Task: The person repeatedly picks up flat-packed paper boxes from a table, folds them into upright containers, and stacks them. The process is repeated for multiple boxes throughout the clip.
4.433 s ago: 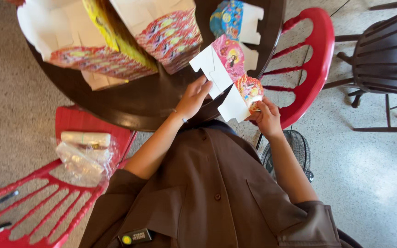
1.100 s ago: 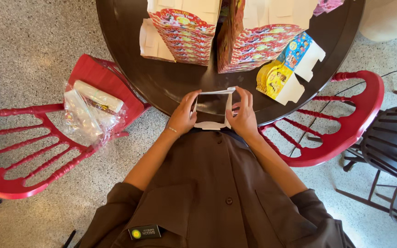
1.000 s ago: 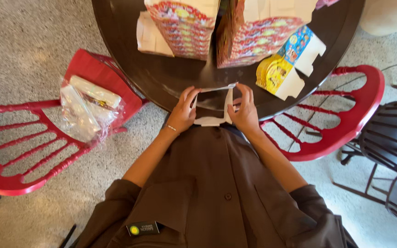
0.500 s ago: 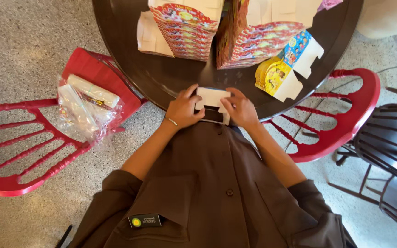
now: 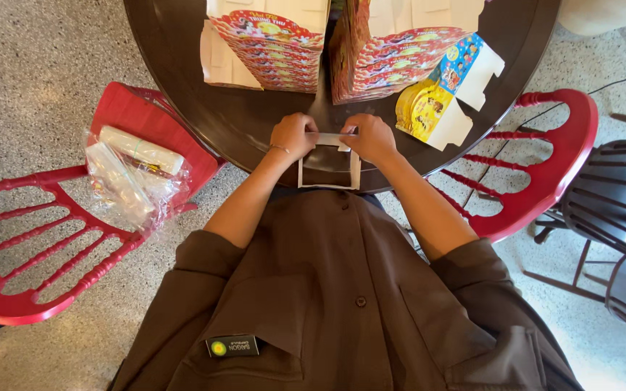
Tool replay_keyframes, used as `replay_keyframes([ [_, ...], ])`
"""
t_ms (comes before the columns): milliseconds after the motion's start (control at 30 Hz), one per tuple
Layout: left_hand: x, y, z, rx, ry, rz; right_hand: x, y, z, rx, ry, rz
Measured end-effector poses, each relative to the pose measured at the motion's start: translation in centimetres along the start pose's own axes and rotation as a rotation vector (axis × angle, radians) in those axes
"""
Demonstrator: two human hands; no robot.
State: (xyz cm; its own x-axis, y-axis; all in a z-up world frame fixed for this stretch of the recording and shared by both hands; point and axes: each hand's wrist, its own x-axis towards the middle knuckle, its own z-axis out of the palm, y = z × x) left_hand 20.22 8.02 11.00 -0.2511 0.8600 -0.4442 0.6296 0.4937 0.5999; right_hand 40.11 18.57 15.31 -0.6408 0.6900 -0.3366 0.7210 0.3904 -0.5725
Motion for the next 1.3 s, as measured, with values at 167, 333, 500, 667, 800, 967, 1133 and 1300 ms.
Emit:
replay_keyframes([
  [167, -2.6, -4.3, 0.4, -0.556, 0.181, 0.169, -2.9, 2.9, 0.6, 0.661, 0.062, 0.150],
  [333, -7.6, -7.1, 1.8, -0.695, 0.062, 0.213, -8.9, 5.5, 3.6, 1.059, -0.046, 0.142],
  [500, -7.2, -6.8, 5.6, -0.689, 0.045, 0.124, -9.2, 6.0, 7.4, 1.117, -0.073, 0.186],
  [667, -3.7, -8.1, 8.2, -0.486, 0.110, 0.053, -5.9, 5.8, 8.0, 0.975, -0.076, 0.315],
  [800, -2.9, -7.9, 7.9, -0.818, -0.003, 0.201, -5.0, 5.7, 7.3, 0.942, -0.116, 0.367],
  [967, -6.2, -4.0, 5.7, -0.857, 0.054, 0.039, -5.1, 5.2, 7.5, 1.026, -0.123, 0.448],
  [1133, -8.3, -1.3, 4.0, -0.730, 0.034, 0.227, -5.8, 4.4, 8.1, 0.995, -0.055, 0.426],
  [1300, -8.3, -1.4, 3.9, -0.607, 0.062, 0.346, -6.3, 3.2, 6.4, 0.723, 0.021, 0.300],
])
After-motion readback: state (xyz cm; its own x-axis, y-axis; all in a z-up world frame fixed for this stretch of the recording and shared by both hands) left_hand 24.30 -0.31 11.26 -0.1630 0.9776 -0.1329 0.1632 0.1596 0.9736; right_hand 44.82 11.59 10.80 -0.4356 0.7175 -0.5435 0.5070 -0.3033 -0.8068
